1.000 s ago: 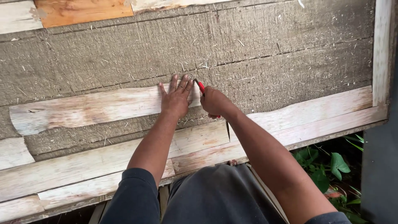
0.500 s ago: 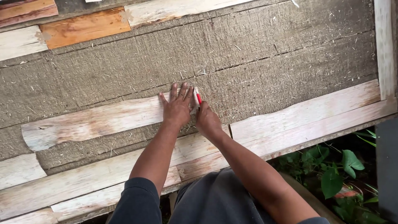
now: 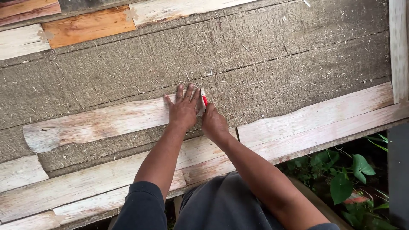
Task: Cutting thin wood planks to size with a utility knife and arranging them on a wooden surface.
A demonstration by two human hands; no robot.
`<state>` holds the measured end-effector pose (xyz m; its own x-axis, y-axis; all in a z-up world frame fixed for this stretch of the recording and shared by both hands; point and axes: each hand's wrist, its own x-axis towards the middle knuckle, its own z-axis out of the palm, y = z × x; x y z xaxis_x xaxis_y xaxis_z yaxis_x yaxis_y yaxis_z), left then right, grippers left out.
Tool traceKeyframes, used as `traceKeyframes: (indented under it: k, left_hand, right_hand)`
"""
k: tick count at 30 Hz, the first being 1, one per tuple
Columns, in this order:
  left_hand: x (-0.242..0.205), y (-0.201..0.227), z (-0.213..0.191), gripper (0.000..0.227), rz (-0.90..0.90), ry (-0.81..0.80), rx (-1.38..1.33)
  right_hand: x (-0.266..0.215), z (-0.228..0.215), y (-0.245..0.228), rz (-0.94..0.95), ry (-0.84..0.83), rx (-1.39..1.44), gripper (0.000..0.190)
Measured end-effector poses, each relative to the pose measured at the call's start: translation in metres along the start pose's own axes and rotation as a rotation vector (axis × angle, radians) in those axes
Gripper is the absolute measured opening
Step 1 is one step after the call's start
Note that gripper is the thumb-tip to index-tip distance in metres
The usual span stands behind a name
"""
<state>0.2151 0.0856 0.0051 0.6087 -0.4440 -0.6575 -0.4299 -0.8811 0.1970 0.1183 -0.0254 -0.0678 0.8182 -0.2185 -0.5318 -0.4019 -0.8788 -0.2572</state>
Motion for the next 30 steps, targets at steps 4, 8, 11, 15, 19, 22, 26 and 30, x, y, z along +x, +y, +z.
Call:
traceKeyframes:
  k: [4,8,11,15,19,22,26,30]
  left_hand:
    - [0.000,0.002,-0.003,0.074,-0.008,0.000,-0.010]
    - [-0.001,0.002,-0.004,0.075,-0.011,-0.015,0.005]
    - [-0.001,0.004,-0.004,0.075,-0.016,-0.023,-0.004]
    - [0.004,0.005,-0.001,0.075,-0.024,-0.009,0.013]
    - [0.004,0.006,0.000,0.075,-0.025,-0.022,0.023]
    - [0.006,0.006,0.002,0.076,-0.025,-0.017,0.015]
    - [0.008,0.006,0.004,0.078,-0.029,-0.026,0.025]
    - [0.005,0.007,0.002,0.078,-0.028,-0.022,0.022]
  right_hand:
    - [-0.002,-0.005,-0.006,0.024,-0.020,0.020,0.028]
    - [-0.003,-0.008,-0.009,0.036,-0.042,0.039,0.028]
    - [-0.004,-0.010,-0.014,0.055,-0.063,0.007,0.028]
    - [-0.008,-0.022,-0.016,0.033,-0.054,0.010,0.026]
    - [-0.011,-0.023,-0.014,0.004,-0.055,0.009,0.025]
    - [-0.008,-0.019,-0.013,0.003,-0.065,0.028,0.028]
    - [-0.017,-0.054,-0.032,0.049,-0.159,0.103,0.028]
    - [-0.014,-0.065,-0.035,0.095,-0.232,0.129,0.029]
